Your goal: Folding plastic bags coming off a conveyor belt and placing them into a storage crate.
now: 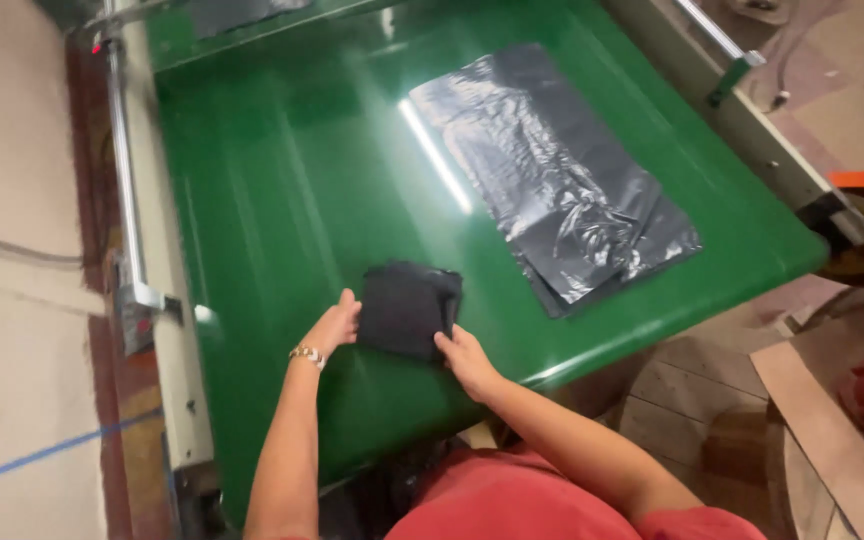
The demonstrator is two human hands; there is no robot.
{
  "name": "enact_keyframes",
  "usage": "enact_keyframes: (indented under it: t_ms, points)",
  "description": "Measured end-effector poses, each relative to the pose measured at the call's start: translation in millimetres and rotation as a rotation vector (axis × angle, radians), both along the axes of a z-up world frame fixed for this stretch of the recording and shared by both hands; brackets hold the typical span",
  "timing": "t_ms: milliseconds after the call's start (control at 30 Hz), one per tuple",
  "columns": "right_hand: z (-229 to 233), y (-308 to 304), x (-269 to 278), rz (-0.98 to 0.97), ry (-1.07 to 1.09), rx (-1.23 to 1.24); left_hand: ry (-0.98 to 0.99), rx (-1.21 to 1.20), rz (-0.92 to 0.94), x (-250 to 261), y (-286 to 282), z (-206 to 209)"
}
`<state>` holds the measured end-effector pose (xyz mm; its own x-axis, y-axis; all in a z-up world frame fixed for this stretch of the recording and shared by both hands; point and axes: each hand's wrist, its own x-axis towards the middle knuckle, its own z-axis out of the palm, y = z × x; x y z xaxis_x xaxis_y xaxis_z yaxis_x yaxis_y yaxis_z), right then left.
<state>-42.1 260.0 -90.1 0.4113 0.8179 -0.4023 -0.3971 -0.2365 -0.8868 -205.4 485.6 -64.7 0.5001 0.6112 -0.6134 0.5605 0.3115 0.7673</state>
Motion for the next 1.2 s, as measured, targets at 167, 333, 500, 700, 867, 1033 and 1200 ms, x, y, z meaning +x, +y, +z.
enact_keyframes:
  t_ms: [167,333,500,700,867,1033,1200]
  points:
    - [-83.5,32.1,30.4,-0.065,0.524,-0.077,0.3,0.605,-0.267,12.4,-31.4,35.4]
    - [79.5,-31.4,68.3,0.073,0.395,-0.041,0.511,0.701,-0.244,15.4,-45.9,52.5]
    - [136.4,-94.8,226.5,-0.336,-0.622,-0.123,0.558,1.318,-0.234,87.9,-85.2,120.9]
    - [49.1,-88.0,431.9,-0.489,-0.944,-0.474,0.248,1.43,-0.479,296.2,-116.6,102.0]
    - [57.1,-52.3,465.0,-0.328,-0.929,-0.593,0.214,1.285,-0.539,414.4,-122.1,87.9]
    - [76.5,-45.6,463.6,-0.246,-0.973,-0.401,0.287,1.333,-0.532,461.5,-110.8,51.6]
    - [77.2,-49.5,468.9,-0.102,-0.756,0.065,0.32,1.189,-0.59,462.0,-118.4,68.3]
